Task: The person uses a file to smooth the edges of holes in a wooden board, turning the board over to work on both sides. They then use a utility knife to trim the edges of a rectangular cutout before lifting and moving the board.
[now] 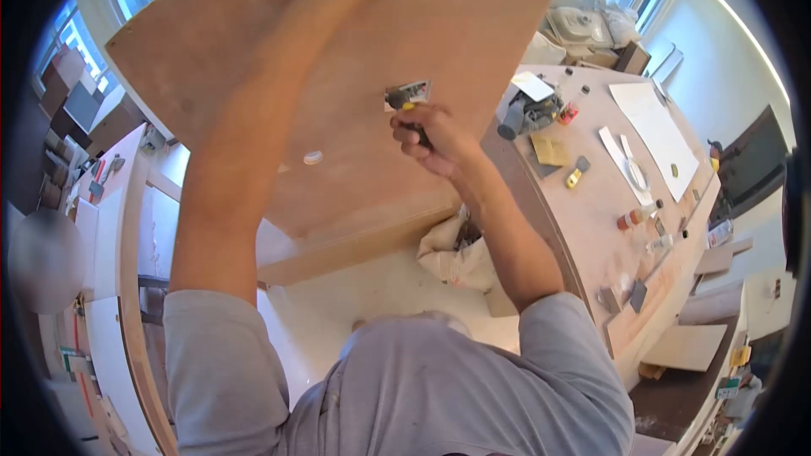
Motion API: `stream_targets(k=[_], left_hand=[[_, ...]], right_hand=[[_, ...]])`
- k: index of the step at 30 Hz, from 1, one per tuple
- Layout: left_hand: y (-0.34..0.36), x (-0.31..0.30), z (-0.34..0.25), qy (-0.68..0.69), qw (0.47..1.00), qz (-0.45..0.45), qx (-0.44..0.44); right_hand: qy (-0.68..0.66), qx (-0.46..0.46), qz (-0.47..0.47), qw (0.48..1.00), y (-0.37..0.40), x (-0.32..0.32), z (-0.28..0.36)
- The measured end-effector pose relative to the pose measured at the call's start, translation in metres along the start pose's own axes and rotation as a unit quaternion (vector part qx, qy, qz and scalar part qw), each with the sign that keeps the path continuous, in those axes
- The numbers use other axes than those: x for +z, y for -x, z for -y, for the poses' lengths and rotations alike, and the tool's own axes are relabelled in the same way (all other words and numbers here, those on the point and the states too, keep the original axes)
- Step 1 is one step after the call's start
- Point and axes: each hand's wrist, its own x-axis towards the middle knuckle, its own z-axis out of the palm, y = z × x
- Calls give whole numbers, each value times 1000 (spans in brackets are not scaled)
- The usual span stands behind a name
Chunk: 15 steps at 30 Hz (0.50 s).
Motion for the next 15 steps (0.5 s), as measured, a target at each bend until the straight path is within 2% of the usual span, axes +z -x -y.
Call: stream_targets(k=[2,6,9,12,13,15], left_hand=[[-2,-6,2,0,1000,12,7],[-3,4,4,14,1000,-13,12],[5,1,-3,1,999,-46,24],[-6,0,5,16,999,42,-4],[-9,3,12,13,1000,14,1],[-9,21,17,15,999,-30,13]], right_hand=[[-14,-8,-29,999,11,12,-8],[-93,3,5,996,86,9,14],[-60,-4,2,998,36,3,10],[-43,-18,-42,998,-7,10,-3],[-47,-26,-18,998,0,2,-6],[-28,-8,-40,999,54,19,2]])
